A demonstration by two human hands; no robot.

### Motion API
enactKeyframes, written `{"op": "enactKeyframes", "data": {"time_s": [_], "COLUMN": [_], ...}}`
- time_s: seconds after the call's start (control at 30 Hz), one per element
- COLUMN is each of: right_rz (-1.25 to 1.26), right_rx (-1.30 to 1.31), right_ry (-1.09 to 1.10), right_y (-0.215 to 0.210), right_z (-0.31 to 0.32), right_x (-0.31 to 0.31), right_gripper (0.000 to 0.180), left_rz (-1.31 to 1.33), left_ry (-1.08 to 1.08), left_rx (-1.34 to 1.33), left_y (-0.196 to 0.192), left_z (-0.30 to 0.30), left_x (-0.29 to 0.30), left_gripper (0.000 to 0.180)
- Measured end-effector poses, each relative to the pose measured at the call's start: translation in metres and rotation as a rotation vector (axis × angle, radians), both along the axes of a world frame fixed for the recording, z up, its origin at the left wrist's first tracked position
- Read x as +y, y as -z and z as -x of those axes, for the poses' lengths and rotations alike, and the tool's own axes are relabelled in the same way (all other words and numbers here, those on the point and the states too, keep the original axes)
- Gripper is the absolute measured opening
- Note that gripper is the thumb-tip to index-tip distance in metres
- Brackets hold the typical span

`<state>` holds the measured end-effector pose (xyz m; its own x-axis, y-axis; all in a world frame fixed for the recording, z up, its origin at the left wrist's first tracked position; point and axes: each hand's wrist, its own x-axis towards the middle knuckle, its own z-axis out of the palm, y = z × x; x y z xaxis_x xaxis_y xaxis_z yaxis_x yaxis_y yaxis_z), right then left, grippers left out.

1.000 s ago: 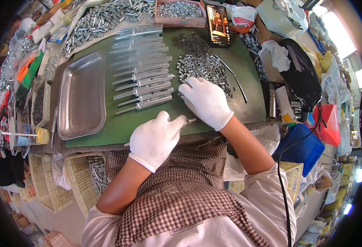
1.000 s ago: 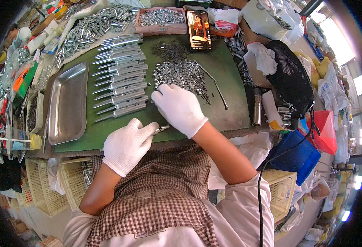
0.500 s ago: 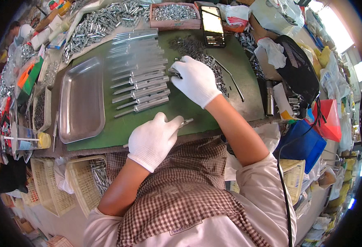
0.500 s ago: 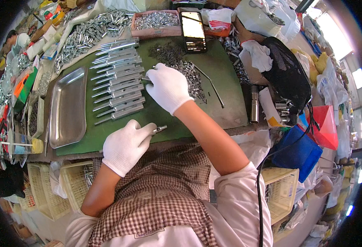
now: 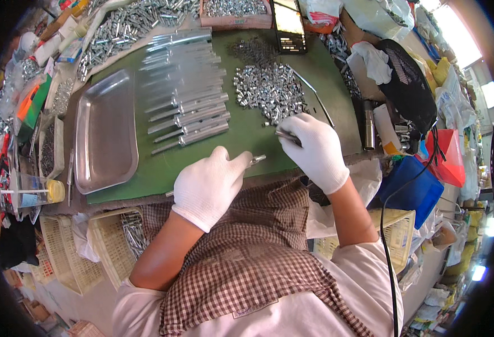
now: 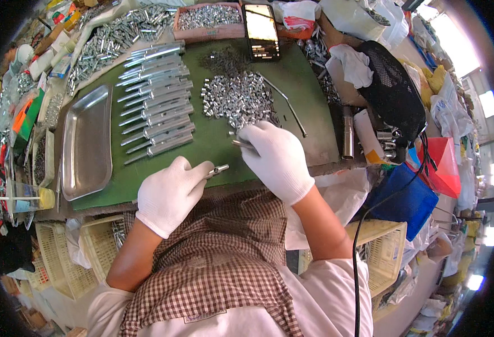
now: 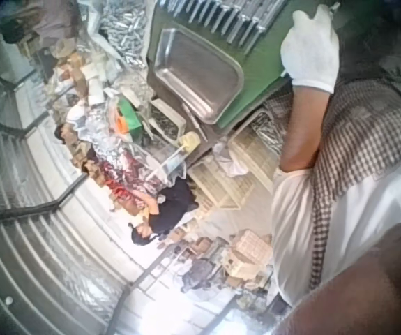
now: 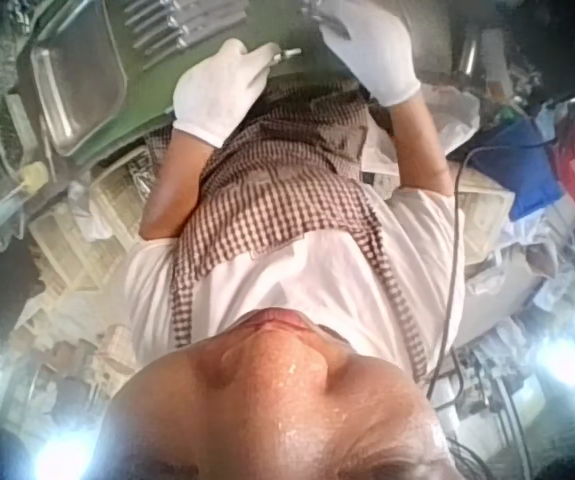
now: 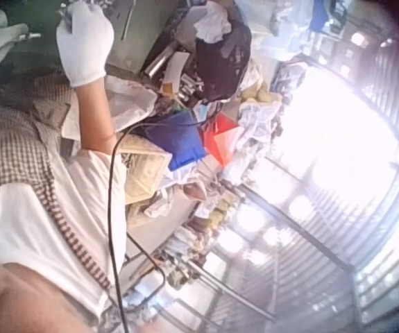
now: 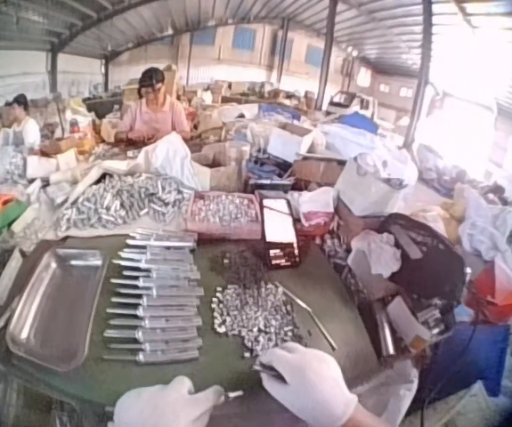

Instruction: Assembling small metal hardware components by hand at a workstation.

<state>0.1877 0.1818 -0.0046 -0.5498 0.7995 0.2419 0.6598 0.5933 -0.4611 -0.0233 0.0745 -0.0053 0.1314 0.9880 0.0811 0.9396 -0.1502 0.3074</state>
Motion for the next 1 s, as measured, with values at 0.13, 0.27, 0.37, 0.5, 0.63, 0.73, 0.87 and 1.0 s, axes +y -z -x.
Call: {"op": "enactKeyframes", "data": {"time_s": [0.13, 0.27, 0.37, 0.5, 0.63, 0.73, 0.87, 1.0], "right_rz": [0.03, 0.232, 0.23, 0.15, 0.151, 0.138, 0.122, 0.018], "right_rx": [0.115, 0.274, 0.298, 0.27, 0.23, 0.242, 0.21, 0.136], "right_ry": [0.029, 0.066, 0.01, -0.072, -0.079, -0.052, -0.037, -0.028], "right_y": [0.018, 0.002, 0.0, 0.01, 0.01, 0.012, 0.017, 0.018], "right_z": [-0.011, -0.005, -0.003, 0.003, 0.006, 0.007, 0.003, 0.004], "right_x": [-0.018, -0.03, -0.035, -0.035, -0.037, -0.037, -0.041, -0.043], "right_gripper": [0.011, 0.019, 0.02, 0.019, 0.019, 0.018, 0.018, 0.021], "left_rz": [-0.005, 0.035, 0.04, 0.02, -0.001, -0.012, 0.006, -0.016], "left_ry": [0.003, 0.0, 0.011, 0.026, 0.022, 0.023, 0.023, 0.029], "left_rx": [-0.017, -0.023, -0.017, -0.04, -0.039, -0.057, -0.041, -0.052], "left_y": [0.002, 0.003, 0.003, 0.002, 0.002, 0.003, 0.004, 0.003], "left_z": [-0.015, -0.017, -0.016, -0.016, -0.016, -0.016, -0.016, -0.016], "left_x": [0.006, 0.01, 0.009, 0.009, 0.008, 0.009, 0.009, 0.01], "left_gripper": [0.018, 0.019, 0.02, 0.02, 0.017, 0.017, 0.017, 0.018]}}
